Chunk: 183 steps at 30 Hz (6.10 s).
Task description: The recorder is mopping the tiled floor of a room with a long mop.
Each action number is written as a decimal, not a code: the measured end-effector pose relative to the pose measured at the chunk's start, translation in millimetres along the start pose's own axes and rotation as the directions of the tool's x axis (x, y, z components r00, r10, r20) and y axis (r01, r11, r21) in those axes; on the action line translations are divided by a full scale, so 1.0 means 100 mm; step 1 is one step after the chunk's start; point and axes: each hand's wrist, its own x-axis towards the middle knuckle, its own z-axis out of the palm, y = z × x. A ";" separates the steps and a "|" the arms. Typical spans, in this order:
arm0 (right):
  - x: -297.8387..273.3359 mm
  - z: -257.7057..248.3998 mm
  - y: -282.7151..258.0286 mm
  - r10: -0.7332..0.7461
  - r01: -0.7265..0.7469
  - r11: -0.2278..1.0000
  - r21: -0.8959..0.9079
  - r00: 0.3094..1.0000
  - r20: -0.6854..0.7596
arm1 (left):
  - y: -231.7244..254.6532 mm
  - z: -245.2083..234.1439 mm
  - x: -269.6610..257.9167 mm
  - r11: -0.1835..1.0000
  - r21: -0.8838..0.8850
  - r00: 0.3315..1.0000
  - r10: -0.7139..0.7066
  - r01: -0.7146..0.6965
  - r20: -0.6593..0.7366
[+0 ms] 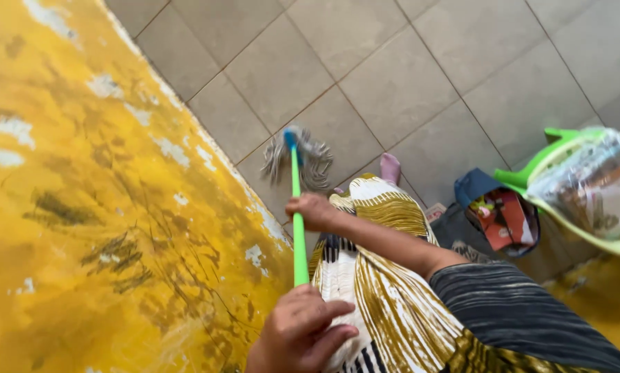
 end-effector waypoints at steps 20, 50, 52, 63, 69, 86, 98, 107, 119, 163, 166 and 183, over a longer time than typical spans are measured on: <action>-2.11 -0.60 1.37 0.603 -0.626 0.727 0.283 0.384 -0.700 | -0.76 0.92 1.18 0.934 -0.327 0.793 0.309 -0.146 0.526; -3.00 -1.86 2.10 0.682 -0.606 0.692 0.393 0.369 -0.631 | -0.28 2.11 2.67 0.946 -0.324 0.733 0.235 -0.021 0.638; -3.13 -1.86 2.34 0.658 -0.614 0.694 0.376 0.330 -0.677 | -0.44 2.26 2.76 0.952 -0.305 0.733 0.213 -0.008 0.646; -2.84 -2.20 3.00 0.635 -0.637 0.652 0.412 0.162 -0.755 | -0.53 2.43 3.08 0.996 -0.090 0.917 0.040 -0.004 0.397; -2.22 -2.41 2.18 0.614 -0.571 0.750 0.332 0.416 -0.671 | 0.20 1.57 3.64 0.979 -0.205 0.819 0.110 0.009 0.563; -2.15 -3.14 3.77 0.669 -0.690 0.595 0.412 0.142 -0.729 | -0.85 1.99 4.70 0.956 -0.216 0.811 0.284 -0.198 0.511; -0.32 -3.32 3.26 0.614 -0.569 0.761 0.311 0.477 -0.629 | -0.25 0.87 4.77 0.973 -0.023 0.879 0.218 -0.230 0.423; -0.11 -3.83 3.33 0.505 -0.409 0.862 0.301 0.625 -0.595 | -0.39 1.24 4.84 0.951 0.013 0.866 0.276 -0.310 0.417; -2.68 -3.53 3.76 0.811 -0.759 0.485 0.435 0.205 -0.547 | -0.37 2.50 5.22 0.979 -0.202 0.689 0.173 -0.039 0.704; -3.44 -4.34 4.98 0.840 -0.710 0.328 0.624 -0.083 -0.536 | -0.90 3.59 6.49 0.954 -0.043 0.653 -0.170 0.297 0.738; -2.71 -4.60 5.07 0.762 -0.723 0.474 0.503 0.050 -0.646 | -0.76 2.99 6.78 0.896 -0.122 0.753 -0.278 0.427 0.597; -1.48 -6.18 5.09 0.661 -0.514 0.749 0.418 0.544 -0.517 | 0.20 2.93 7.51 0.974 -0.047 0.854 0.216 -0.220 0.473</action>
